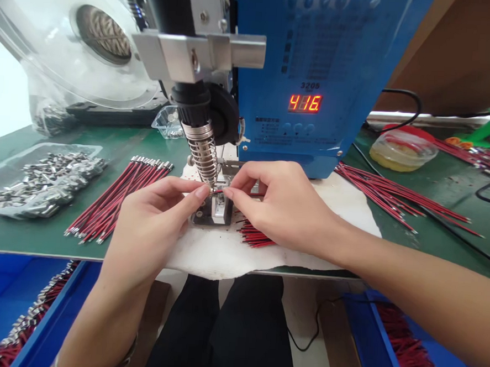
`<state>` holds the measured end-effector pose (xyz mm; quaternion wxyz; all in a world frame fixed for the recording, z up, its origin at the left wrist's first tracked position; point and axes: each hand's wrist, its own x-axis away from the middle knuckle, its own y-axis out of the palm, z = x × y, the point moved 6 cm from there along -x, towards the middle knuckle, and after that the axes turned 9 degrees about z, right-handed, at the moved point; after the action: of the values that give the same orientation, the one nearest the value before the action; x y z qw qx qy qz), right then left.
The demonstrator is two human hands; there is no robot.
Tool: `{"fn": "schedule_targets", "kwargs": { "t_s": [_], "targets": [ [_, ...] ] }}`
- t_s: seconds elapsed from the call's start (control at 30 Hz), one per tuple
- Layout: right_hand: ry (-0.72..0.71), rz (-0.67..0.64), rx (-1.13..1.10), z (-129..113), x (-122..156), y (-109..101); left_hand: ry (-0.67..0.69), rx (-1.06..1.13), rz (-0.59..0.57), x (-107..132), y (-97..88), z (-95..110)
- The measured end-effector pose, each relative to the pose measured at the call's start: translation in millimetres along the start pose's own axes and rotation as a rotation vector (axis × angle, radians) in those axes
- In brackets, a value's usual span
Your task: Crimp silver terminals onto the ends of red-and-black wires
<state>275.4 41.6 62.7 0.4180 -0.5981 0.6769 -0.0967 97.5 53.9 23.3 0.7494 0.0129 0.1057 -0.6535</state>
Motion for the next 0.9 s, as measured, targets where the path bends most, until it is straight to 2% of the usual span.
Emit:
{"fn": "schedule_targets", "kwargs": {
  "t_s": [0.1,0.17,0.33,0.43,0.6,0.9],
  "targets": [
    [-0.027,0.008,0.009,-1.1,0.2,-0.3,-0.004,0.001,-0.004,0.0,0.1,-1.2],
    [-0.093,0.014,0.028,-2.4,-0.7,-0.9,-0.001,-0.002,-0.002,-0.1,-0.1,-1.7],
    [-0.470,0.003,0.107,-10.3,-2.0,-1.4,0.015,0.002,-0.026,-0.2,0.9,-1.0],
    [-0.572,-0.008,0.115,-10.3,-1.8,-2.7,0.015,0.009,-0.044,0.3,2.1,-0.5],
    [-0.596,-0.011,0.140,-9.5,-0.3,-3.5,0.012,0.031,-0.043,1.2,1.1,0.1],
    [-0.563,-0.034,0.034,-12.6,-2.4,-3.1,0.004,0.011,-0.039,1.2,-0.7,-1.3]
  ]
}}
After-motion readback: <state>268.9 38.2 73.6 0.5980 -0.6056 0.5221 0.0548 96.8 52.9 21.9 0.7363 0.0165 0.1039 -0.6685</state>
